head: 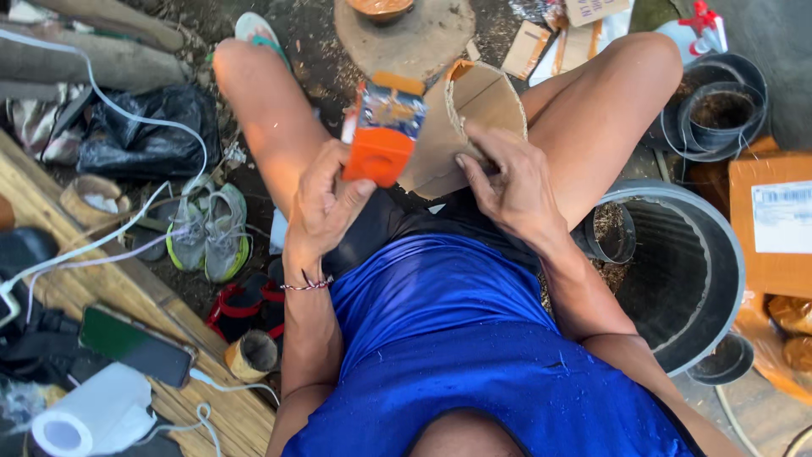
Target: The person folds a corrugated cardboard sheet into a cylindrical shape and secures it with orange packing tape using a handheld dispenser. They then place the finished cardboard cylinder over a black plastic pot to form a container.
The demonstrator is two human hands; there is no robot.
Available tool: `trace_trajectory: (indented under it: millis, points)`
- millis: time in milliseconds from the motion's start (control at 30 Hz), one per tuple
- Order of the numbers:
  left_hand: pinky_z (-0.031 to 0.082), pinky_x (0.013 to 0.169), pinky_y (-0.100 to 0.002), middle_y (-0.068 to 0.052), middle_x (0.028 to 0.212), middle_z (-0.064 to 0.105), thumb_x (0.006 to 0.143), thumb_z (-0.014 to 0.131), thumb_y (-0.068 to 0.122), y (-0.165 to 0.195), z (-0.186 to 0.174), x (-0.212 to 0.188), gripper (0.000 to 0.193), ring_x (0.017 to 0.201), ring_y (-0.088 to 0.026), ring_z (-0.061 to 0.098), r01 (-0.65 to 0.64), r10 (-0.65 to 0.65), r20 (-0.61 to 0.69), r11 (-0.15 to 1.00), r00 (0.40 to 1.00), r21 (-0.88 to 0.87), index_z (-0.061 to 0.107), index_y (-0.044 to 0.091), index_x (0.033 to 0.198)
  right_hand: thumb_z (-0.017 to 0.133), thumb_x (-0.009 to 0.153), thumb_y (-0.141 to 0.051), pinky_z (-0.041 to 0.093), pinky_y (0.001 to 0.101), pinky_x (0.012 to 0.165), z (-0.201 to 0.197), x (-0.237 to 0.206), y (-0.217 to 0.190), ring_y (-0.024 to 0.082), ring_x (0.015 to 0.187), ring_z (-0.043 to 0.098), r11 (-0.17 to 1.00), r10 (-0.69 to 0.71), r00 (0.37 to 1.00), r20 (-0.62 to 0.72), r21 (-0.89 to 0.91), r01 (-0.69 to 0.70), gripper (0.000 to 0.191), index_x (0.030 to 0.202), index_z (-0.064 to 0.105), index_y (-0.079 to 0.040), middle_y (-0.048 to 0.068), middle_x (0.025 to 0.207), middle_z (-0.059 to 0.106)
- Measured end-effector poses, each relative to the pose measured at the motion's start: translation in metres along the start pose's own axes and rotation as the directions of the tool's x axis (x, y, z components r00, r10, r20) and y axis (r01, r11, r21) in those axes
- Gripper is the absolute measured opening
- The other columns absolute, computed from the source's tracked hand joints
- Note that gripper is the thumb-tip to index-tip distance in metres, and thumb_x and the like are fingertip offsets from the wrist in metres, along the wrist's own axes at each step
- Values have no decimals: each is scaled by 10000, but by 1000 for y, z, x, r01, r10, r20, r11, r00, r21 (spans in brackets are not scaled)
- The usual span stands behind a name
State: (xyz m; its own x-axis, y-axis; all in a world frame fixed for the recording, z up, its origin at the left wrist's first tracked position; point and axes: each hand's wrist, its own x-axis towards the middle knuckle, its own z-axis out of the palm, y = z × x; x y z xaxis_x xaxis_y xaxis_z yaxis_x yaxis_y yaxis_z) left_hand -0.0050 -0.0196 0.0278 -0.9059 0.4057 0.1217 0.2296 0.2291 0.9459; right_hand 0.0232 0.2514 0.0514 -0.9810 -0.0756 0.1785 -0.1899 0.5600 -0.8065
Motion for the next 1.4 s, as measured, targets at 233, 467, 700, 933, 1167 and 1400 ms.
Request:
trace_trajectory:
  millis: [233,467,700,933,1167,1400]
  points:
    - [439,857,-369,-129,929,551,976,715,324,3,-12,-22,372,887,-319,527,-64,53,198,997,979,49,554,-11,994,704,1012,38,405,316,567,0,3,9,181,583,529,990,53,977,209,116,-78,648,1543,366,-111,83,796,593]
    - [425,844,-356,-116,921,520,1019,637,431,-1,-17,-31,445,874,-263,505,120,-104,303,992,947,-34,549,-4,984,760,905,36,524,381,638,25,-13,17,286,693,668,995,-39,967,253,101,14,819,1545,253,-32,131,916,649]
    - [425,790,-320,-79,925,520,1027,580,484,3,-22,-42,496,861,-184,504,330,-303,306,943,903,-42,572,-12,1041,788,933,-17,594,412,753,35,-24,25,335,863,728,967,-252,943,218,95,236,722,1456,291,-14,233,1312,642]
    - [407,714,-318,-80,833,492,1025,564,431,11,-25,-43,438,768,-185,452,427,-385,345,903,856,-52,577,-5,1062,782,928,-33,567,421,760,31,-24,22,322,829,709,969,-233,942,241,134,205,629,1402,376,44,209,1140,672]
    - [383,648,-353,-113,741,481,994,574,423,31,-34,-52,431,680,-213,445,521,-518,316,850,795,82,563,-7,983,800,908,-24,557,400,755,27,-19,15,333,844,703,973,-201,937,284,165,159,556,1362,483,14,128,867,680]
    - [457,811,-338,-131,938,620,1004,531,412,25,-21,-52,474,851,-227,586,445,-407,303,893,862,-68,589,-43,1122,770,912,-16,571,397,828,22,-14,16,321,946,713,955,-246,932,267,232,186,513,1354,511,-5,173,1051,703]
